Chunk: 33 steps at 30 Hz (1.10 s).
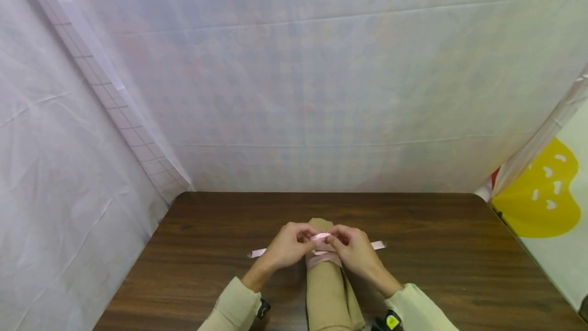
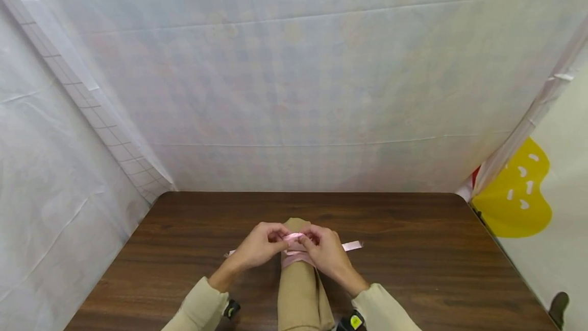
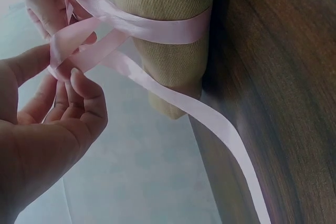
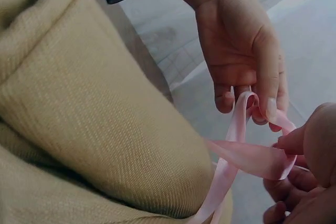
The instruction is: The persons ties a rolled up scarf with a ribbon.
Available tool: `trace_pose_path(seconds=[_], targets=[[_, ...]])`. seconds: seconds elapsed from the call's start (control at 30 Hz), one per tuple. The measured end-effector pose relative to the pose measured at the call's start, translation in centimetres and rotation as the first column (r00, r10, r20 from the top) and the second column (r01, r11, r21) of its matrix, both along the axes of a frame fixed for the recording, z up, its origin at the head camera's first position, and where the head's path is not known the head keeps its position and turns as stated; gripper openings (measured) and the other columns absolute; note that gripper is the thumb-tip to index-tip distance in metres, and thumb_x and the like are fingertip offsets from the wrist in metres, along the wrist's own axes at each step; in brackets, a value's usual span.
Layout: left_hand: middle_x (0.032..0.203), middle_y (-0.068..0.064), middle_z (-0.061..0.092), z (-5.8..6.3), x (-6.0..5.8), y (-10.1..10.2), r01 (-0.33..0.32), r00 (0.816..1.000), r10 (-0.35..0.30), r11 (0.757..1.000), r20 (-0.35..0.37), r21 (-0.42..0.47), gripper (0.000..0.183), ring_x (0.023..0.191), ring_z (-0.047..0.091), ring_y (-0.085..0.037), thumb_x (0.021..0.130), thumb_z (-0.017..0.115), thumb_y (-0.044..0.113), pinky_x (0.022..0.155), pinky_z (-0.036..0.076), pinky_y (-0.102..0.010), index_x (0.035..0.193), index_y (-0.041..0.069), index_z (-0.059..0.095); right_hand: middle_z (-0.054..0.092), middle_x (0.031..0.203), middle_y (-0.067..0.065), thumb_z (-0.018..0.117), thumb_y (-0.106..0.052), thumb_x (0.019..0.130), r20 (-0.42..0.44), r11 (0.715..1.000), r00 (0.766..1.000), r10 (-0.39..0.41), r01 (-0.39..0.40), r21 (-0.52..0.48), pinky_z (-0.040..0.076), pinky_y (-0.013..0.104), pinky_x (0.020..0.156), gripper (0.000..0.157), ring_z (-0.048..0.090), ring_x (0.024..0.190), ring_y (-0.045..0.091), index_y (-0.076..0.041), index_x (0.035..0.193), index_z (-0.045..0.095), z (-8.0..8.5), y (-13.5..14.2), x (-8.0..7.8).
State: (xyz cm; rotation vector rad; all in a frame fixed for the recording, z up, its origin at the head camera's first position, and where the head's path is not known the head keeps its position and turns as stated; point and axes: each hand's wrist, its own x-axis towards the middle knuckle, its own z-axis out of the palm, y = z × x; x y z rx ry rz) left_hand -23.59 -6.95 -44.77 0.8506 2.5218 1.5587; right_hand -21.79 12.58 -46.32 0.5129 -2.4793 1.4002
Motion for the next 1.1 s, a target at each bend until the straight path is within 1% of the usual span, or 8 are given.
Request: trace_pose_path(seconds=[0.13,0.27,0.43,0.53,0.63,0.73,0.83,1.1], targets=[[0.08,-0.003,0.069,0.1,0.0,0.1,-0.036,0.999,0.035,0.999,-0.016,-0.005,0.007,0.066,0.057,-0.002,0.089,0.07,0.007,0.058,0.046,-0.018,0.094,0.005,0.074,0.069,0.083,0.001,0.068,-0.008,0.092,0.016,0.998,0.998,0.063,-0.063,0.01,0.047,0.023,0.064,0.007,0.056,0.072,0.003,-0.007,0.087,0.073,0.1,0.3,-0.1],[0.082,-0.004,0.07,0.0,-0.1,0.2,-0.045,0.999,0.045,0.999,-0.027,-0.003,0.007,0.068,0.058,-0.004,0.09,0.071,0.009,0.059,0.047,-0.019,0.094,0.005,0.074,0.068,0.086,0.006,0.063,-0.01,0.095,0.134,0.987,0.979,0.154,-0.146,-0.067,0.048,0.025,0.068,0.013,0.057,0.077,0.006,-0.002,0.088,0.072,0.3,0.8,-0.3],[0.083,-0.005,0.071,-0.2,-0.1,0.3,-0.046,0.998,0.046,0.999,-0.037,0.0,0.008,0.069,0.059,-0.005,0.091,0.07,0.011,0.061,0.047,-0.019,0.095,0.005,0.074,0.068,0.088,0.005,0.06,-0.01,0.095,0.358,0.936,0.889,0.285,-0.177,-0.305,0.05,0.025,0.069,0.024,0.059,0.078,0.009,0.013,0.099,0.068,0.5,1.3,-0.5],[0.083,-0.005,0.072,-0.3,-0.1,0.3,-0.046,0.998,0.046,0.999,-0.033,0.005,0.008,0.069,0.059,-0.005,0.092,0.07,0.011,0.061,0.048,-0.019,0.095,0.005,0.074,0.063,0.083,-0.001,0.058,-0.007,0.094,0.407,0.892,0.839,0.361,-0.183,-0.413,0.047,0.022,0.067,0.021,0.056,0.074,0.007,0.01,0.096,0.069,0.4,1.5,-0.7],[0.083,-0.006,0.071,-0.3,-0.1,0.4,-0.04,0.999,0.04,0.999,-0.021,0.015,0.008,0.069,0.059,-0.005,0.092,0.069,0.009,0.06,0.048,-0.019,0.095,0.005,0.074,0.057,0.077,-0.006,0.056,-0.005,0.093,0.402,0.838,0.797,0.451,-0.223,-0.498,0.041,0.02,0.063,0.016,0.049,0.068,0.006,-0.005,0.088,0.071,0.2,1.7,-0.8],[0.082,-0.008,0.072,-0.3,-0.1,0.4,-0.026,1.0,0.026,0.999,-0.002,0.033,0.007,0.069,0.062,-0.007,0.093,0.068,0.008,0.06,0.049,-0.018,0.095,0.004,0.073,0.057,0.077,-0.008,0.056,-0.005,0.093,0.368,0.775,0.753,0.546,-0.287,-0.563,0.039,0.019,0.063,0.022,0.048,0.068,0.006,-0.017,0.086,0.073,0.0,2.0,-0.9],[0.082,-0.008,0.072,-0.3,0.0,0.4,-0.019,1.0,0.019,0.999,0.015,0.039,0.006,0.069,0.064,-0.011,0.093,0.067,0.006,0.06,0.05,-0.019,0.093,0.003,0.073,0.06,0.081,-0.009,0.054,-0.005,0.094,0.324,0.716,0.716,0.619,-0.345,-0.607,0.04,0.02,0.066,0.025,0.05,0.072,0.006,-0.019,0.088,0.074,-0.2,2.2,-1.0],[0.08,-0.004,0.07,-0.2,-0.1,0.5,-0.058,0.998,0.058,0.998,0.016,-0.008,0.01,0.066,0.059,-0.004,0.093,0.069,0.013,0.059,0.049,-0.019,0.094,0.004,0.073,0.065,0.092,-0.007,0.051,-0.001,0.096,0.267,0.626,0.664,0.699,-0.387,-0.677,0.043,0.017,0.07,0.025,0.054,0.08,0.004,-0.014,0.099,0.072,-0.4,2.2,-1.1]])
